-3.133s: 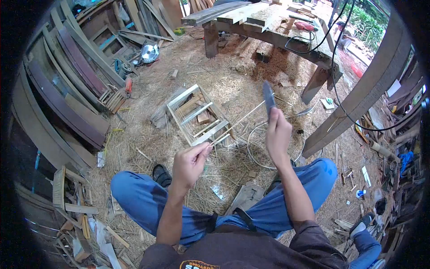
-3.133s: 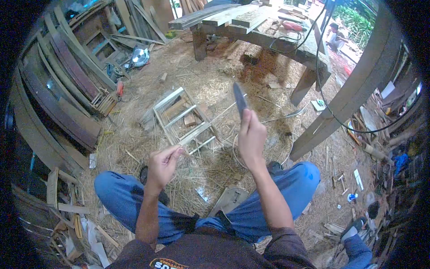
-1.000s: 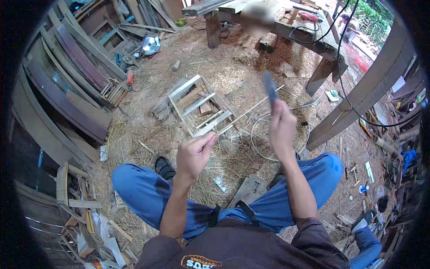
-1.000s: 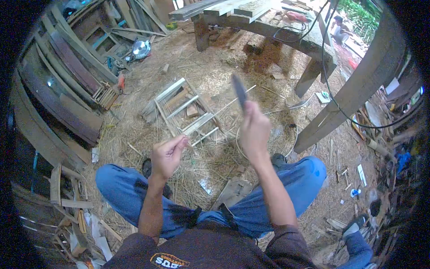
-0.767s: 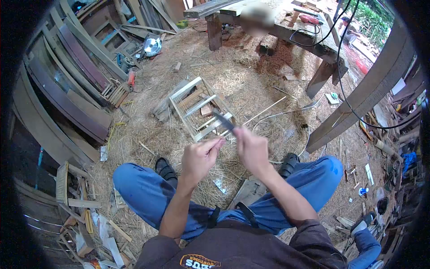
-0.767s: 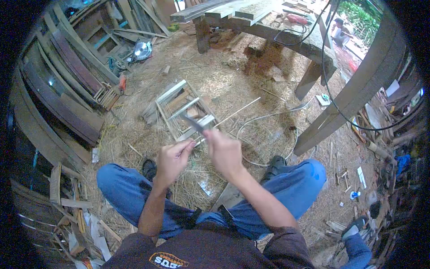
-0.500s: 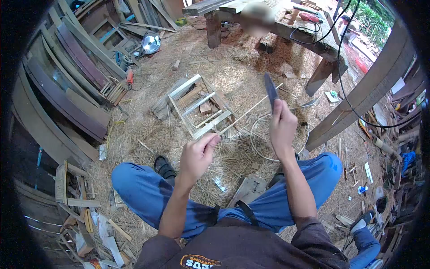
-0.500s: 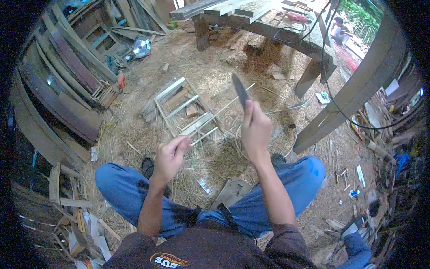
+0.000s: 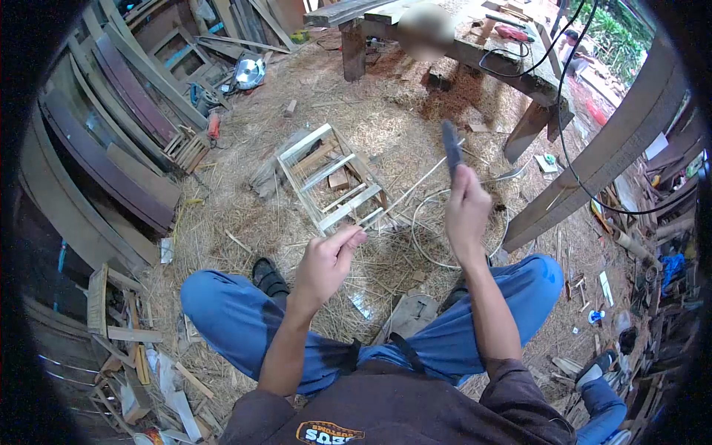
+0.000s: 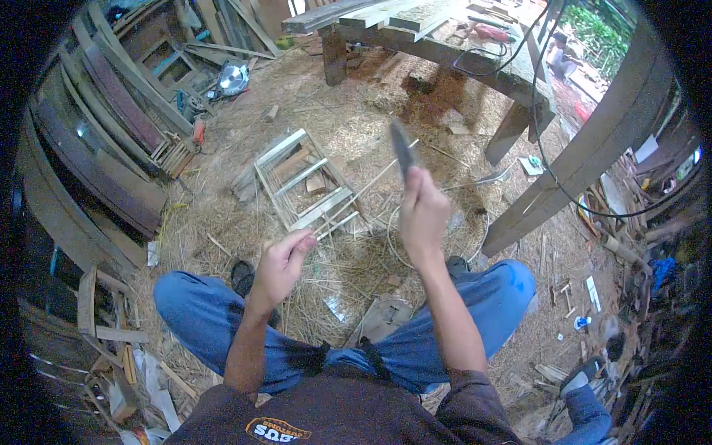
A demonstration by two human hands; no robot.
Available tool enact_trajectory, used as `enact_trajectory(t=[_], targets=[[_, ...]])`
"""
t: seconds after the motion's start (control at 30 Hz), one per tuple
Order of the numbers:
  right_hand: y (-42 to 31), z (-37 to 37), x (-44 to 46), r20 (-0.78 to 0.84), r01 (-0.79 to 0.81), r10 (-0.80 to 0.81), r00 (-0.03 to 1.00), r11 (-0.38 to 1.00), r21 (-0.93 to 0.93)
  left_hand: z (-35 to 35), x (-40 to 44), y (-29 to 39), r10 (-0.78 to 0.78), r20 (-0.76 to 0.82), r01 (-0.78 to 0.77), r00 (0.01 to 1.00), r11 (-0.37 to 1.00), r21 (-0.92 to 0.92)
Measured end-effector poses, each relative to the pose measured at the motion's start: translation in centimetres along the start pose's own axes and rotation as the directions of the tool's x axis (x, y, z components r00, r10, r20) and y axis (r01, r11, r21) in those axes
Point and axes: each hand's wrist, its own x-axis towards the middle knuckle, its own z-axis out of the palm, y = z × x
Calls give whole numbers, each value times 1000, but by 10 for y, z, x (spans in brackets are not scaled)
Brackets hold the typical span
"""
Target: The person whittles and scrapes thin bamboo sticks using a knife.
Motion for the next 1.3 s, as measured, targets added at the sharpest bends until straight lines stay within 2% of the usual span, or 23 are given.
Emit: enact_trajectory(t=[0.07,0.1,0.2,0.3,0.4,0.43,0.53,0.63,0.73,0.77,0.87,0.9,1.0,1.1,1.13,1.2,1.3], targets=[[-15,13,-22,-16,172,-171,985,981,87,0,1,2,-29,11,29,1000,999,33],[-26,15,-36,143,133,-152,978,982,137,-1,1,2,-47,11,47,999,997,63],[-24,28,-42,201,182,-186,962,983,35,-9,1,-1,-76,23,74,997,993,88],[-15,17,-18,26,132,-134,991,988,82,-9,-2,-1,-31,50,27,998,997,79],[-11,-3,3,0,-66,66,998,992,108,-6,-1,-2,6,59,-11,998,997,77],[-8,-1,2,-15,-43,44,999,996,78,-6,-2,-4,9,69,-15,998,997,81],[-13,26,-35,49,107,-113,992,988,110,3,-4,-6,78,-53,-76,996,996,40],[-32,34,-56,214,296,-305,928,952,75,-2,1,-11,-68,-37,72,997,988,136],[-32,19,-31,67,209,-222,973,965,159,-2,2,-8,-22,-97,36,995,989,143],[-21,16,-20,-4,177,-177,984,978,107,-2,1,-9,-22,-82,33,996,989,145],[-2,-3,1,56,-71,71,996,997,-9,-3,-1,-11,-15,-42,21,999,990,137],[-9,-3,-4,64,-79,76,995,996,42,-2,-1,-7,-9,-29,12,1000,991,131],[-28,20,-41,41,308,-317,947,939,156,3,1,-3,-6,1,5,1000,990,139],[-30,31,-52,186,257,-280,942,956,140,2,4,0,-95,20,94,995,993,76],[-30,26,-45,130,194,-211,969,972,129,1,3,1,-145,28,145,989,989,33],[-20,6,-14,17,77,-79,997,991,106,1,2,-6,-69,18,69,997,998,3],[0,-8,-1,-11,-40,40,999,999,-12,1,2,-4,-12,5,12,1000,1000,-11]])
